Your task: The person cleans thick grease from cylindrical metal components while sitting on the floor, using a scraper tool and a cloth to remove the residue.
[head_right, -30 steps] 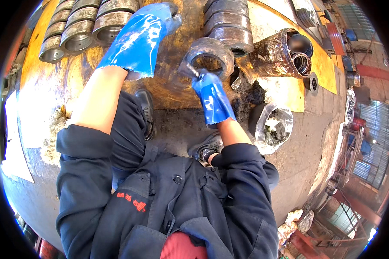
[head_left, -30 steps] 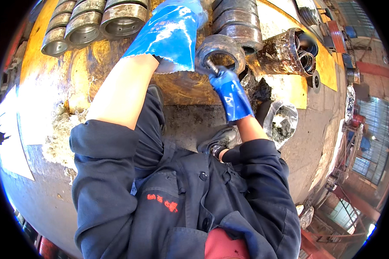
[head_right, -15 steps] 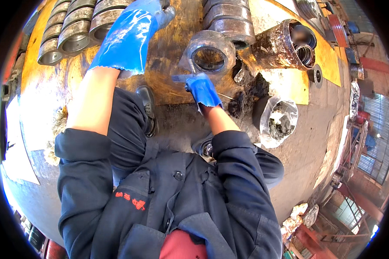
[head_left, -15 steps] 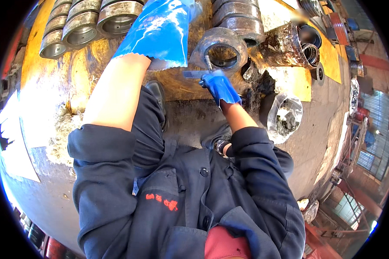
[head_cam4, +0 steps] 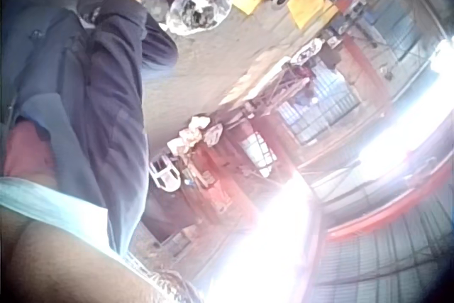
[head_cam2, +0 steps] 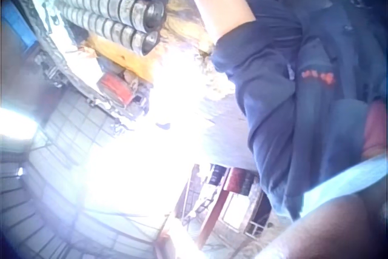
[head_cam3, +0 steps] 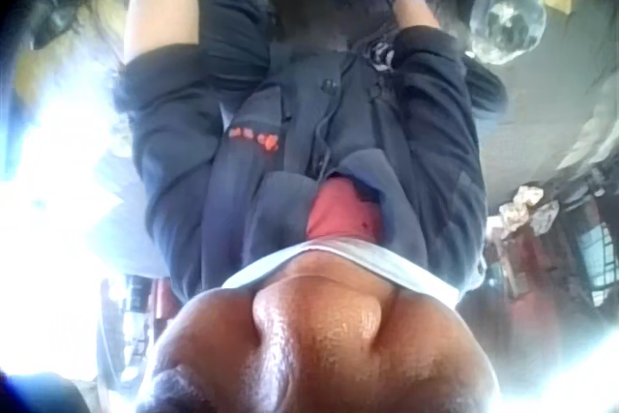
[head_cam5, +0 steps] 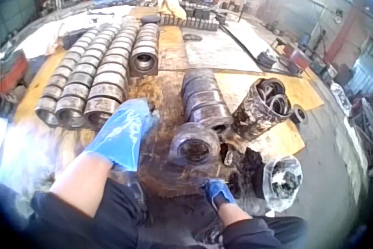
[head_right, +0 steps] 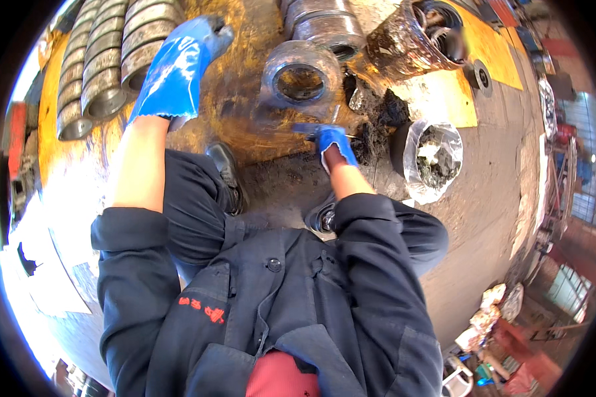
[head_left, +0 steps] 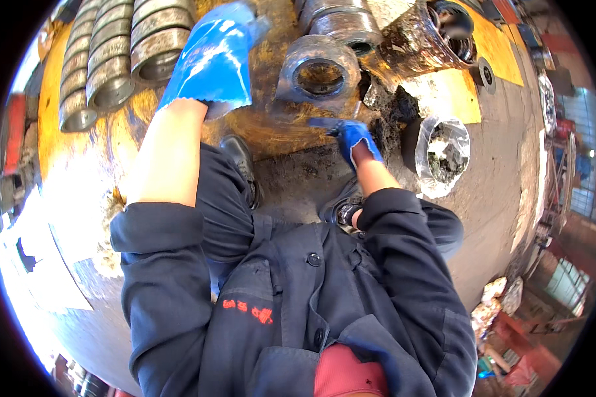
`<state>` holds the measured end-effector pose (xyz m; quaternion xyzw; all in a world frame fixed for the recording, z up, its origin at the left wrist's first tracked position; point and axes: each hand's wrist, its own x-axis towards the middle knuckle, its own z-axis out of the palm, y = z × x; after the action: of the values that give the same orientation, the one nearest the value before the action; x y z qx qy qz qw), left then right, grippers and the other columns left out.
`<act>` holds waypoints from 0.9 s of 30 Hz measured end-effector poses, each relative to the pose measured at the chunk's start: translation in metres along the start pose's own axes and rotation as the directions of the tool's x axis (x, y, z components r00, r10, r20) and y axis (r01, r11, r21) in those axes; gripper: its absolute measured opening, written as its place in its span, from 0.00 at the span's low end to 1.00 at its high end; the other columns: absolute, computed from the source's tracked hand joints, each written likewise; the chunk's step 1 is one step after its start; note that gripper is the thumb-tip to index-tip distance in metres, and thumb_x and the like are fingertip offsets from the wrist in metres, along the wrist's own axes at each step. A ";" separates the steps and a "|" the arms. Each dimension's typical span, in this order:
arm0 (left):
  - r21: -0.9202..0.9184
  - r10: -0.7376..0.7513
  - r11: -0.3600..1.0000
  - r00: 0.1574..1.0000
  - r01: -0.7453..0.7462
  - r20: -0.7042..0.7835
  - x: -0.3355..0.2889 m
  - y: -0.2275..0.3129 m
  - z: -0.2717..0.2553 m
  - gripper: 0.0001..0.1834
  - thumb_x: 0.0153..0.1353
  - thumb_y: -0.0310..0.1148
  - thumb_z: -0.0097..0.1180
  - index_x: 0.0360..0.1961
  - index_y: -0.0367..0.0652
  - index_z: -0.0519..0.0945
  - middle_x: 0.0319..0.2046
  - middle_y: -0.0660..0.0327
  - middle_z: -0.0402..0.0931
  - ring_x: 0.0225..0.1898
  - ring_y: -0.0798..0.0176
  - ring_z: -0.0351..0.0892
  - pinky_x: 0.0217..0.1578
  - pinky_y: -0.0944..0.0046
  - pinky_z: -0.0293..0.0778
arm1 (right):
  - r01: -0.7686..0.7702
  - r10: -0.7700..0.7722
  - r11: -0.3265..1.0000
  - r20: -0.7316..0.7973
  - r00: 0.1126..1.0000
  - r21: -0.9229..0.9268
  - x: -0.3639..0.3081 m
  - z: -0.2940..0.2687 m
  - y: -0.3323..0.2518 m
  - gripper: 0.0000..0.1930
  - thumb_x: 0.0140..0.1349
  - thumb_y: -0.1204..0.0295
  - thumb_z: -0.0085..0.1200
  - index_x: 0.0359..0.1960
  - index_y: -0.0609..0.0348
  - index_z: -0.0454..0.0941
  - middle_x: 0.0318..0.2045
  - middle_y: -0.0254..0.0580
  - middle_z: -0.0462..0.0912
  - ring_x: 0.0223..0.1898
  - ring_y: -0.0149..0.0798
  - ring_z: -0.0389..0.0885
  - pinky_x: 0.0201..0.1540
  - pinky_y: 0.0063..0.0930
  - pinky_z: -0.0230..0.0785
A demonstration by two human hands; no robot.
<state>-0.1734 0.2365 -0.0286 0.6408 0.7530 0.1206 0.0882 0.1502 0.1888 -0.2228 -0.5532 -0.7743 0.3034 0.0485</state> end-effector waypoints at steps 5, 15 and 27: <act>-0.024 0.066 0.998 0.997 -0.065 0.042 0.022 0.002 0.033 0.20 0.62 0.46 0.47 0.47 0.45 0.80 0.42 0.51 0.81 0.45 0.45 0.80 0.48 0.53 0.74 | 0.123 -0.017 0.859 -0.212 0.977 0.496 -0.003 -0.125 0.075 0.11 0.61 0.65 0.54 0.32 0.61 0.83 0.25 0.42 0.83 0.25 0.39 0.77 0.29 0.30 0.69; -0.230 0.217 0.957 0.963 -0.177 0.161 0.087 0.074 0.125 0.21 0.63 0.44 0.48 0.46 0.38 0.80 0.44 0.44 0.79 0.48 0.41 0.77 0.50 0.54 0.72 | -0.509 0.660 0.487 0.084 0.747 0.710 -0.002 -0.228 0.169 0.21 0.62 0.50 0.54 0.33 0.57 0.83 0.24 0.35 0.81 0.24 0.30 0.72 0.27 0.29 0.64; -0.536 0.052 0.812 0.885 0.233 0.463 0.142 0.094 0.230 0.21 0.69 0.41 0.46 0.51 0.34 0.77 0.42 0.57 0.80 0.40 0.63 0.77 0.44 0.63 0.73 | -0.192 0.242 0.901 -0.082 0.967 0.389 0.006 -0.083 0.209 0.20 0.54 0.53 0.56 0.32 0.61 0.81 0.21 0.53 0.78 0.23 0.49 0.77 0.29 0.41 0.69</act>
<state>-0.0418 0.4065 -0.2174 0.5558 0.6684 0.1844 0.4586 0.3554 0.2716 -0.2663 -0.6347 -0.6300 0.4142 0.1699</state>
